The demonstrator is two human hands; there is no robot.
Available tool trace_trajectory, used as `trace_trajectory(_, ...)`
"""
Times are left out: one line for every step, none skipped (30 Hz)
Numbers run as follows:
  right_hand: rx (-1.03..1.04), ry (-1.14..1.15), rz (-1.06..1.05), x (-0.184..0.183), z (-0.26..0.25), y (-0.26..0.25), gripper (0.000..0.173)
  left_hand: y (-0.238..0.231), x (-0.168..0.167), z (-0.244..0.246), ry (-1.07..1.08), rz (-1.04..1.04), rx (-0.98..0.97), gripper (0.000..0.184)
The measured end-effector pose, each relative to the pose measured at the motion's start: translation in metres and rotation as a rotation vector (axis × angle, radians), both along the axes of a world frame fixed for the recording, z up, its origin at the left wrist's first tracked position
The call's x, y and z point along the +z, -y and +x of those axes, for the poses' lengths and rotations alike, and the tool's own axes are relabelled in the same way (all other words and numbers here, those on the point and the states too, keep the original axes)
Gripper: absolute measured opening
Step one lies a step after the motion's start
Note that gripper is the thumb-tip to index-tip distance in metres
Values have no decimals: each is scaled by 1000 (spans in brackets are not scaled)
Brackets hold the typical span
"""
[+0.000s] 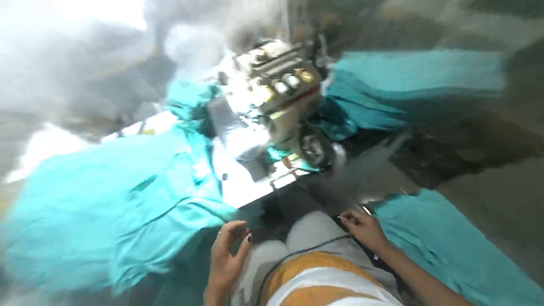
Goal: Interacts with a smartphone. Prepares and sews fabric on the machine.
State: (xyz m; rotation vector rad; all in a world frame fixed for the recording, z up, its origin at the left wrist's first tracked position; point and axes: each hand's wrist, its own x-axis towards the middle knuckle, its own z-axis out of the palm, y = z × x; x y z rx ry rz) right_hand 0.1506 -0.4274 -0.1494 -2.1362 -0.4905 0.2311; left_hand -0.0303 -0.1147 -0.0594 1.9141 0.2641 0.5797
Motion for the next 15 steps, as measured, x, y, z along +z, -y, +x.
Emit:
trace_trajectory(87, 55, 54, 9, 1, -21, 19, -12, 12, -5, 43, 85, 52, 27)
trace_trajectory(182, 128, 110, 14, 3, -43, 21, -26, 24, -10, 81, 162, 111, 23)
trace_trajectory(278, 197, 169, 18, 4, -65, 22, -42, 37, -15, 117, 238, 183, 21)
trace_trajectory(373, 263, 227, 23, 5, -87, 22, -58, 50, -18, 139, 310, 255, 18)
trace_trajectory(467, 323, 278, 27, 5, -109, 22, -76, 62, -20, 141, 368, 321, 17)
trace_trajectory(547, 385, 328, 33, 6, -130, 22, -93, 74, -19, 133, 409, 385, 18)
trace_trajectory(609, 439, 389, 39, 5, -153, 20, -109, 86, -16, 104, 434, 445, 20)
trace_trajectory(660, 467, 462, 46, 4, -176, 17, -124, 95, -9, 63, 453, 483, 21)
trace_trajectory(701, 474, 532, 56, 3, -200, 14, -139, 100, 1, 22, 476, 487, 21)
trace_trajectory(733, 462, 592, 66, 2, -223, 13, -154, 102, 14, -14, 512, 456, 22)
trace_trajectory(749, 438, 626, 78, 0, -247, 12, -168, 103, 29, -57, 560, 397, 22)
trace_trajectory(747, 397, 620, 90, -3, -268, 12, -180, 102, 44, -113, 618, 326, 22)
trace_trajectory(744, 319, 559, 101, -7, -286, 17, -191, 101, 58, -188, 660, 258, 21)
trace_trajectory(759, 217, 454, 112, -10, -299, 26, -200, 102, 70, -280, 674, 210, 21)
trace_trajectory(784, 111, 335, 121, -11, -311, 36, -209, 104, 78, -367, 669, 189, 21)
